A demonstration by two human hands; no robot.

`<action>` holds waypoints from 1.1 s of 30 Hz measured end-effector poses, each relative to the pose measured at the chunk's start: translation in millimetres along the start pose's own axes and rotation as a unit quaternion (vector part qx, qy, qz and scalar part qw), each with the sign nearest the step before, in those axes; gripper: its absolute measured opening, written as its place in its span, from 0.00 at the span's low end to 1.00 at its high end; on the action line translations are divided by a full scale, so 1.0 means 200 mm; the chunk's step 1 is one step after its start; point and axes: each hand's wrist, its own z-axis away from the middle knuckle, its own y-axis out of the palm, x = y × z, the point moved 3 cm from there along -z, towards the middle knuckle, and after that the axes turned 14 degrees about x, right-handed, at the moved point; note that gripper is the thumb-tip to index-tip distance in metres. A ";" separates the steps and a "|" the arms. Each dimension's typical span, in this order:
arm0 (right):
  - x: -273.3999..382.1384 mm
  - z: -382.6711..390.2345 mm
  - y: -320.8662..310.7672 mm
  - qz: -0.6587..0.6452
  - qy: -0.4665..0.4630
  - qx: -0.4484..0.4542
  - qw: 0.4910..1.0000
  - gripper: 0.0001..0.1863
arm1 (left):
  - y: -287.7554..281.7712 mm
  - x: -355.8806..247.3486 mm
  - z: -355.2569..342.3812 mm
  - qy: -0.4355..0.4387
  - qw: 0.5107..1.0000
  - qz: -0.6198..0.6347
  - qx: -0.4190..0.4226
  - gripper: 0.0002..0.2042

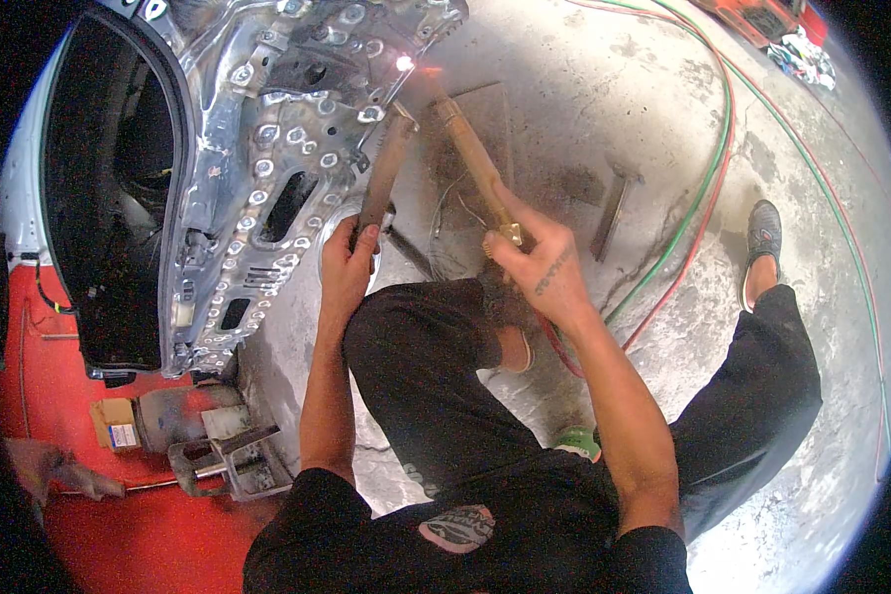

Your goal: The person welds a metal car panel using a torch and filler wire, then scrubs the welded area using a wire brush.

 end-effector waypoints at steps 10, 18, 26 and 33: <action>0.03 0.09 -0.11 -0.023 0.008 -0.047 0.999 0.31 | 0.02 -0.01 -0.30 0.118 0.955 -0.239 -0.131 0.17; 0.03 0.18 -0.33 -0.016 0.012 -0.145 0.989 0.29 | 0.02 -0.08 -0.68 0.116 0.916 -0.366 -0.120 0.18; 0.07 0.24 -0.33 -0.035 -0.009 -0.150 0.988 0.30 | 0.06 -0.23 -0.85 0.139 0.917 -0.350 -0.131 0.20; 0.11 0.27 -0.40 -0.025 0.007 -0.172 0.985 0.30 | 0.44 0.10 -0.53 0.068 0.980 0.185 0.039 0.19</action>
